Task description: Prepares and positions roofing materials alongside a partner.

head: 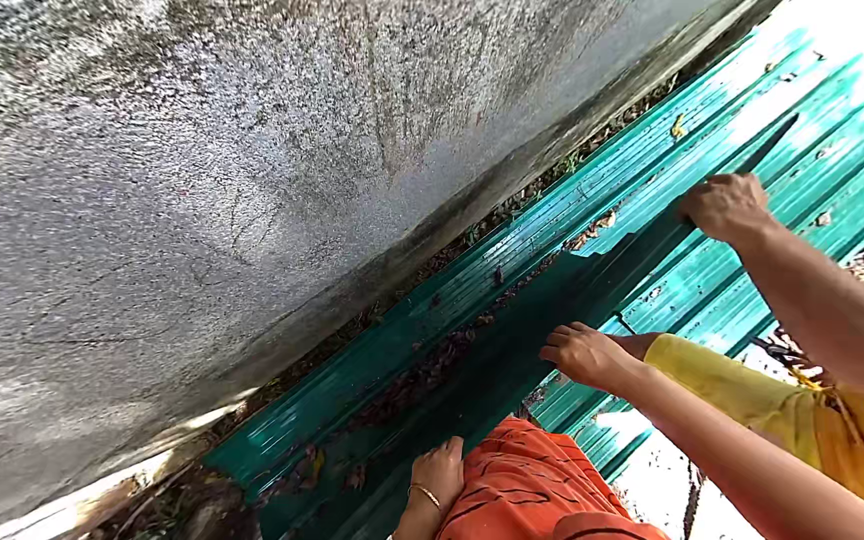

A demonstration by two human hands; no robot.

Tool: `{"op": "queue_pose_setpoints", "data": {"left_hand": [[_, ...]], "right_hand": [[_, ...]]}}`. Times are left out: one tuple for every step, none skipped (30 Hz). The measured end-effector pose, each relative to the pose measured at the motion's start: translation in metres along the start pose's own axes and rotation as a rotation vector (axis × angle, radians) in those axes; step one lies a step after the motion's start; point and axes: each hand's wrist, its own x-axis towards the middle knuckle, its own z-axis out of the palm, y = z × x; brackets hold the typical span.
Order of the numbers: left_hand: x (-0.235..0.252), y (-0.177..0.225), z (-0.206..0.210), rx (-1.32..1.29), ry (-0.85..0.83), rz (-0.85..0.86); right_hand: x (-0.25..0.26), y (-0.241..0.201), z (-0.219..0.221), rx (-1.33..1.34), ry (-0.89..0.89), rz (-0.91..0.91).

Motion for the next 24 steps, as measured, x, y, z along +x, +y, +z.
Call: {"op": "queue_pose_setpoints", "data": {"left_hand": [[0.000,-0.001,-0.002,0.008,0.010,0.007],[0.000,-0.001,-0.004,0.020,0.011,0.010],[0.000,-0.001,-0.007,0.033,0.019,0.016],[0.001,-0.002,-0.009,0.045,0.029,0.022],[0.000,-0.001,-0.012,0.059,0.032,0.024],[-0.001,0.000,-0.015,0.070,0.038,0.025],[-0.002,0.000,-0.018,0.081,0.059,0.031],[-0.004,0.001,-0.022,0.092,0.087,0.038],[-0.005,0.002,-0.027,0.103,0.108,0.038],[-0.006,0.003,-0.032,0.109,0.135,0.041],[-0.006,0.005,-0.037,0.110,0.158,0.039],[-0.006,0.005,-0.040,0.110,0.186,0.040],[-0.006,0.005,-0.043,0.109,0.216,0.041],[-0.005,0.004,-0.044,0.112,0.240,0.039],[-0.006,0.002,-0.045,0.116,0.243,0.030],[-0.006,0.001,-0.047,0.118,0.228,0.015],[-0.006,0.000,-0.049,0.119,0.215,0.002],[-0.006,0.002,-0.053,0.112,0.192,-0.019],[-0.006,0.004,-0.058,0.100,0.149,-0.053],[-0.006,0.007,-0.062,0.083,0.101,-0.093],[-0.006,0.010,-0.066,0.071,0.060,-0.128],[-0.005,0.011,-0.069,0.052,0.025,-0.154],[-0.002,0.012,-0.070,0.016,0.027,-0.150],[0.002,0.010,-0.069,-0.027,0.057,-0.118]], "right_hand": [[-0.001,-0.001,-0.001,0.010,-0.015,0.021],[-0.002,-0.002,-0.002,0.012,-0.023,0.039],[-0.002,-0.003,-0.004,0.015,-0.034,0.054],[-0.003,-0.004,-0.006,0.017,-0.029,0.059],[-0.005,-0.004,-0.007,0.018,-0.003,0.054],[-0.008,-0.003,-0.007,0.015,0.040,0.043],[-0.010,-0.002,-0.007,0.010,0.088,0.030],[-0.011,0.000,-0.008,0.002,0.144,0.013],[-0.011,0.002,-0.009,-0.009,0.208,-0.009],[-0.010,0.005,-0.010,-0.016,0.265,-0.033],[-0.007,0.008,-0.013,-0.027,0.308,-0.056],[-0.004,0.011,-0.017,-0.039,0.340,-0.082],[0.001,0.015,-0.021,-0.047,0.356,-0.105],[0.005,0.016,-0.025,-0.037,0.340,-0.119],[0.009,0.017,-0.028,-0.017,0.301,-0.130],[0.013,0.018,-0.030,-0.003,0.278,-0.151],[0.018,0.019,-0.030,-0.005,0.293,-0.180],[0.023,0.021,-0.030,-0.004,0.302,-0.202],[0.027,0.022,-0.029,-0.008,0.322,-0.219],[0.032,0.023,-0.028,-0.005,0.340,-0.236],[0.037,0.023,-0.026,-0.004,0.358,-0.253],[0.042,0.024,-0.025,-0.003,0.378,-0.269],[0.045,0.025,-0.024,0.001,0.387,-0.278],[0.047,0.027,-0.025,0.008,0.377,-0.279]]}}
